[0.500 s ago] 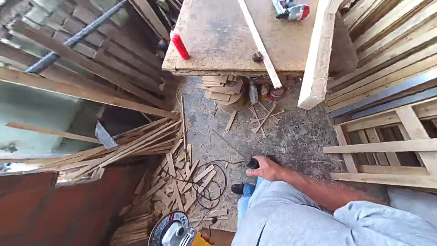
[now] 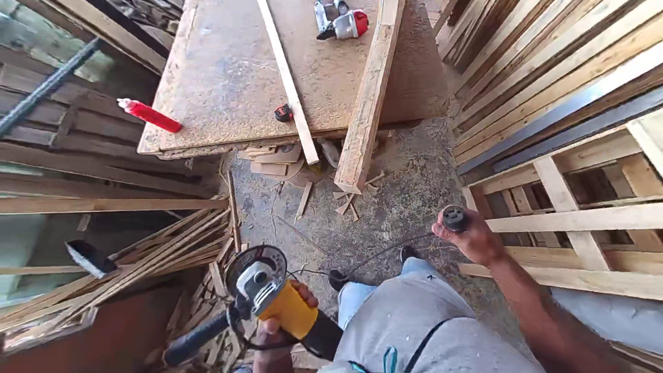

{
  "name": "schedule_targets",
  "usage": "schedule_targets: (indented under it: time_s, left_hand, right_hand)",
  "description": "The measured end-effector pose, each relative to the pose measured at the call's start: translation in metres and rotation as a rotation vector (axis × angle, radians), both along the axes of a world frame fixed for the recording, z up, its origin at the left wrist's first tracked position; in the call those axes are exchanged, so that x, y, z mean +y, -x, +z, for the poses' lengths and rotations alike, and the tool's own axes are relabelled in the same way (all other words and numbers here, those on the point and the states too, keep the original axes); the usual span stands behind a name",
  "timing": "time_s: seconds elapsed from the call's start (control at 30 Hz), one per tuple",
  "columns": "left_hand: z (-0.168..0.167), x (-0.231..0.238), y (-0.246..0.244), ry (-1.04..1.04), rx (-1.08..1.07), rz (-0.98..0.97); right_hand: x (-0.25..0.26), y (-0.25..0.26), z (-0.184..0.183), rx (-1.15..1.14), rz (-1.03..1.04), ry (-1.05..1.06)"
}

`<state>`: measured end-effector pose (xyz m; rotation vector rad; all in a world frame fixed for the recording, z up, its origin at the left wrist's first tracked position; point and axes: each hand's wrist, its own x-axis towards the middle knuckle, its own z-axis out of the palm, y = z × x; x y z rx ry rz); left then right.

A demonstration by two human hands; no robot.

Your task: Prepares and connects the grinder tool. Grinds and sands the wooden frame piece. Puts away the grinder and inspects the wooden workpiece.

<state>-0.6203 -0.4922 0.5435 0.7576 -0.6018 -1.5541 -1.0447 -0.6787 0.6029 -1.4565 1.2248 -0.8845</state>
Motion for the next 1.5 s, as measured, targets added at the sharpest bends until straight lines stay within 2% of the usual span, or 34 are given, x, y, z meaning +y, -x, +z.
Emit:
schedule_targets:
  time_s: [0.13, 0.27, 0.4, 0.53, 0.67, 0.73, 0.8, 0.87, 0.97, 1.07, 1.17, 1.23, 1.3, 1.4, 1.5]
  left_hand:
    - [0.037, -0.134, 0.092, 0.154, -0.067, -0.27]
    - [0.053, -0.25, 0.185, 0.198, -0.021, -0.461]
    - [0.036, -0.358, 0.27, 0.257, -0.174, -0.434]
    - [0.021, -0.447, 0.333, 0.168, -0.321, -0.313]
    - [0.019, -0.524, 0.357, 0.18, -0.461, -0.37]
    - [0.022, -0.561, 0.357, 0.174, -0.624, -0.414]
    - [0.038, -0.598, 0.345, 0.078, -0.779, -0.504]
    - [0.056, -0.637, 0.326, -0.024, -0.762, -0.567]
    - [0.072, -0.687, 0.308, -0.054, -0.709, -0.448]
    - [0.089, -0.716, 0.31, -0.049, -0.747, -0.122]
    - [0.085, -0.716, 0.309, 0.18, -0.547, 0.223]
    - [0.082, -0.695, 0.314, 0.333, -0.321, 0.421]
    - [0.079, -0.666, 0.312, 0.403, -0.215, 0.573]
    - [0.07, -0.612, 0.317, 0.331, -0.353, 0.759]
    - [0.084, -0.557, 0.349, 0.248, -0.452, 0.89]
  right_hand:
    - [-0.048, 0.065, 0.024, -0.012, -0.032, 0.14]
    - [-0.09, 0.086, 0.007, -0.229, -0.048, 0.065]
    - [-0.128, 0.077, -0.019, -0.357, 0.075, -0.085]
    - [-0.204, 0.094, -0.033, -0.362, -0.07, -0.116]
    - [-0.282, 0.116, -0.049, -0.38, -0.062, -0.149]
    - [-0.312, 0.122, -0.054, -0.425, -0.089, -0.17]
    - [-0.34, 0.131, -0.06, -0.461, -0.12, -0.197]
    - [-0.371, 0.147, -0.067, -0.467, -0.079, -0.22]
    - [-0.425, 0.166, -0.083, -0.449, 0.04, -0.239]
    - [-0.475, 0.168, -0.098, -0.445, 0.117, -0.289]
    - [-0.53, 0.168, -0.114, -0.59, 0.18, -0.442]
    - [-0.563, 0.173, -0.122, -0.686, 0.206, -0.594]
    - [-0.597, 0.175, -0.132, -0.717, 0.188, -0.705]
    - [-0.645, 0.175, -0.156, -0.746, 0.172, -0.825]
    - [-0.679, 0.168, -0.187, -1.016, 0.291, -1.018]
